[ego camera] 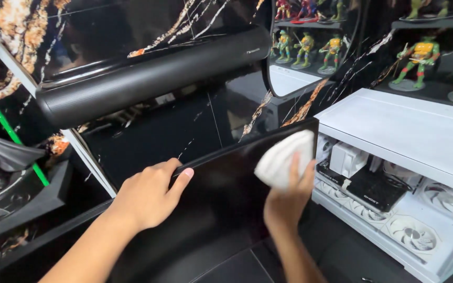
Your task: Wiping a curved computer monitor screen with a soft cloth to remove dust or smudges.
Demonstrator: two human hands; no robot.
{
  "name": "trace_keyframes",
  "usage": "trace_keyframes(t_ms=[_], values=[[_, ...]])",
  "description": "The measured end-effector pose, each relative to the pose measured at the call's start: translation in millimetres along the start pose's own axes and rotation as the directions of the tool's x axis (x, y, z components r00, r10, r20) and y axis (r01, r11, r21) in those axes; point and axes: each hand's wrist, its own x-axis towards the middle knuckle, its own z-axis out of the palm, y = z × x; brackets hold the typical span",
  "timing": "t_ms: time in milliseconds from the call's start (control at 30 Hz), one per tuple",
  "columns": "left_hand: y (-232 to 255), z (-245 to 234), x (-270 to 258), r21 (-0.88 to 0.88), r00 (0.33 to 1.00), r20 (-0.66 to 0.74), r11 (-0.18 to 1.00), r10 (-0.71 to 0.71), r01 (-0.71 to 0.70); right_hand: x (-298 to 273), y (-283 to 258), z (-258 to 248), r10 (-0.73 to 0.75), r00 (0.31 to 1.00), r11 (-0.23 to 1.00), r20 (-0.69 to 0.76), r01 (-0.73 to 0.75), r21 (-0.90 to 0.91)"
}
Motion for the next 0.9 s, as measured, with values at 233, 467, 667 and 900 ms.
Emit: trace_keyframes(t_ms=[233,467,667,900], values=[[2,-3,2,-0.008,0.999,0.01,0.999,0.034,-0.034,-8,-26,13,-0.079,0.987,0.995,-0.14,0.087,0.048],[36,5,35,0.054,0.991,0.106,0.995,0.083,-0.089,-9,24,20,-0.183,0.971,0.982,-0.153,0.172,-0.083],[68,9,59,0.129,0.985,0.15,0.987,0.08,-0.1,0,-16,28,0.096,0.985,0.992,-0.141,-0.083,0.096],[76,26,73,0.119,0.974,0.12,0.971,0.194,-0.209,-10,43,35,0.007,0.975,0.996,-0.22,-0.028,-0.09]])
